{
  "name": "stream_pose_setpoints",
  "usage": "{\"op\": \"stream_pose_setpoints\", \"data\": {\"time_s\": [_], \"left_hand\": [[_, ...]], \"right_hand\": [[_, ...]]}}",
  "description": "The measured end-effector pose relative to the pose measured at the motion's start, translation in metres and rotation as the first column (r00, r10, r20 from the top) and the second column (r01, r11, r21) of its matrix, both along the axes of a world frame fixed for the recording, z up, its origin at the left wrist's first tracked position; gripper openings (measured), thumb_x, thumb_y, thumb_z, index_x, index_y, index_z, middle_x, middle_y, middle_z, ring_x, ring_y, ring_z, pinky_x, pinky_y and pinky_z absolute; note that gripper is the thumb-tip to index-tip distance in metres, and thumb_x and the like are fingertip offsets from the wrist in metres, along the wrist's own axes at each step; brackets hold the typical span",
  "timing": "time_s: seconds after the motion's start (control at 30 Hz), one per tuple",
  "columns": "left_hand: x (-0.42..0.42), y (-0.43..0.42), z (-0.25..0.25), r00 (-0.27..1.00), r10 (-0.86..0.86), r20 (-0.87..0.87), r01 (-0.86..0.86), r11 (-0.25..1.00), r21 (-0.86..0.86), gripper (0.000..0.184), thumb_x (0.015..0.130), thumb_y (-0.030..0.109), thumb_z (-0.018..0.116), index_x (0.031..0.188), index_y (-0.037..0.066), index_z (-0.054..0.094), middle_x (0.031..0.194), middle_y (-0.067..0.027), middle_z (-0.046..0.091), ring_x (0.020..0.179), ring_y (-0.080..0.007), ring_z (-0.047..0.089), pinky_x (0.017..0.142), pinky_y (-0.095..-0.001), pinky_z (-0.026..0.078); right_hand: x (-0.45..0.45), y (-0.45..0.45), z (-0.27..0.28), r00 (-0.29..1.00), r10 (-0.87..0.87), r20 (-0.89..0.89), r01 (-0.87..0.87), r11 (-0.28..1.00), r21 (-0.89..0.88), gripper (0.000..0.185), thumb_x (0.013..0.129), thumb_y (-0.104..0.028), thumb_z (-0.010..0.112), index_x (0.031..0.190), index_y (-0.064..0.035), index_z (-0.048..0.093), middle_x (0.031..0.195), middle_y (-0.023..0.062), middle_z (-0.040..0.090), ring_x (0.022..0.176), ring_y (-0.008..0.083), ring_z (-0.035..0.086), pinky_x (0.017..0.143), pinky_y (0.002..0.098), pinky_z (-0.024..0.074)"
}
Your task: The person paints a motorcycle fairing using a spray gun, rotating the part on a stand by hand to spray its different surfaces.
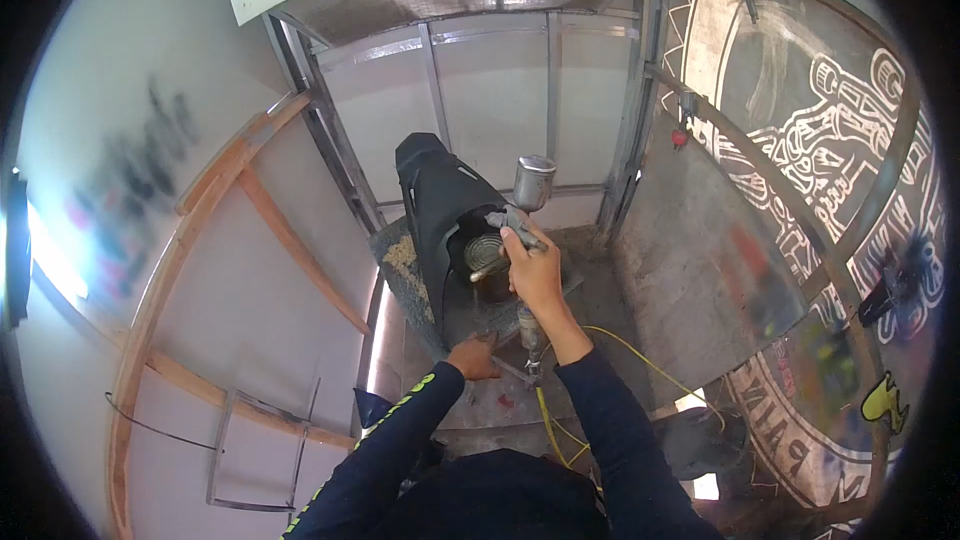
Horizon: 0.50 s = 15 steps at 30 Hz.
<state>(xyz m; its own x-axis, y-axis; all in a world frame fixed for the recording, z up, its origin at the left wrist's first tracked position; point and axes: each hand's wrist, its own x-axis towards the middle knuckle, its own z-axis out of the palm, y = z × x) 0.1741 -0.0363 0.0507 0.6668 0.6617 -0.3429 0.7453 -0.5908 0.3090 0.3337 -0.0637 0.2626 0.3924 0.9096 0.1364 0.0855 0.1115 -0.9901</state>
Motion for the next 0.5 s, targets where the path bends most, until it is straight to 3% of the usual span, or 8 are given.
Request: {"op": "stream_pose_setpoints", "data": {"time_s": [0.07, 0.23, 0.33, 0.4, 0.5], "left_hand": [[-0.002, 0.002, 0.003, 1.0, -0.009, -0.004, 0.009, 1.0, -0.01, 0.106, 0.072, 0.045, 0.081, 0.15, -0.003, 0.028, 0.151, -0.0254, 0.038, 0.138, -0.0407, 0.04, 0.109, -0.0447, 0.042], [-0.003, -0.004, 0.017, 1.0, 0.001, -0.02, -0.002, 1.0, -0.018, 0.103, 0.071, 0.042, 0.081, 0.148, -0.004, 0.031, 0.15, -0.0253, 0.041, 0.136, -0.0403, 0.043, 0.107, -0.0441, 0.044], [-0.004, -0.004, 0.01, 1.0, 0.016, -0.008, -0.016, 1.0, 0.024, 0.1, 0.071, 0.039, 0.082, 0.146, -0.005, 0.033, 0.141, -0.0269, 0.049, 0.131, -0.0401, 0.048, 0.103, -0.0441, 0.047], [-0.006, -0.003, 0.003, 0.997, 0.02, 0.071, -0.027, 0.995, 0.095, 0.094, 0.071, 0.038, 0.082, 0.142, -0.005, 0.039, 0.127, -0.0281, 0.059, 0.124, -0.0405, 0.054, 0.098, -0.0448, 0.05], [-0.008, 0.002, 0.006, 0.999, 0.027, 0.037, -0.031, 0.996, 0.089, 0.087, 0.072, 0.038, 0.081, 0.138, -0.005, 0.044, 0.115, -0.0279, 0.065, 0.116, -0.0415, 0.059, 0.096, -0.0454, 0.051]], "right_hand": [[0.0, -0.003, 0.001, 0.993, 0.068, -0.095, -0.052, 0.985, 0.167, 0.045, 0.097, -0.024, 0.061, 0.14, -0.0093, 0.054, 0.08, 0.0047, 0.065, 0.041, 0.0075, 0.049, 0.036, 0.0257, 0.0395], [0.0, -0.005, 0.014, 0.999, -0.008, -0.038, 0.014, 0.988, 0.152, 0.044, 0.097, -0.022, 0.061, 0.139, -0.0089, 0.056, 0.076, 0.0029, 0.064, 0.041, 0.0073, 0.049, 0.038, 0.0251, 0.0409], [0.009, 0.002, 0.009, 1.0, -0.021, 0.014, 0.019, 0.99, 0.139, 0.045, 0.095, -0.021, 0.063, 0.138, -0.0096, 0.057, 0.072, 0.0011, 0.063, 0.042, 0.0068, 0.05, 0.038, 0.0255, 0.0408], [0.015, 0.01, 0.001, 0.998, -0.006, 0.066, -0.002, 0.992, 0.124, 0.045, 0.095, -0.021, 0.063, 0.138, -0.0095, 0.057, 0.071, 0.001, 0.063, 0.042, 0.0068, 0.05, 0.038, 0.0254, 0.0408], [0.022, 0.016, -0.007, 0.996, 0.047, 0.075, -0.051, 0.997, 0.056, 0.045, 0.095, -0.021, 0.063, 0.138, -0.0096, 0.057, 0.069, 0.0014, 0.061, 0.042, 0.0078, 0.05, 0.037, 0.0264, 0.0412]]}}
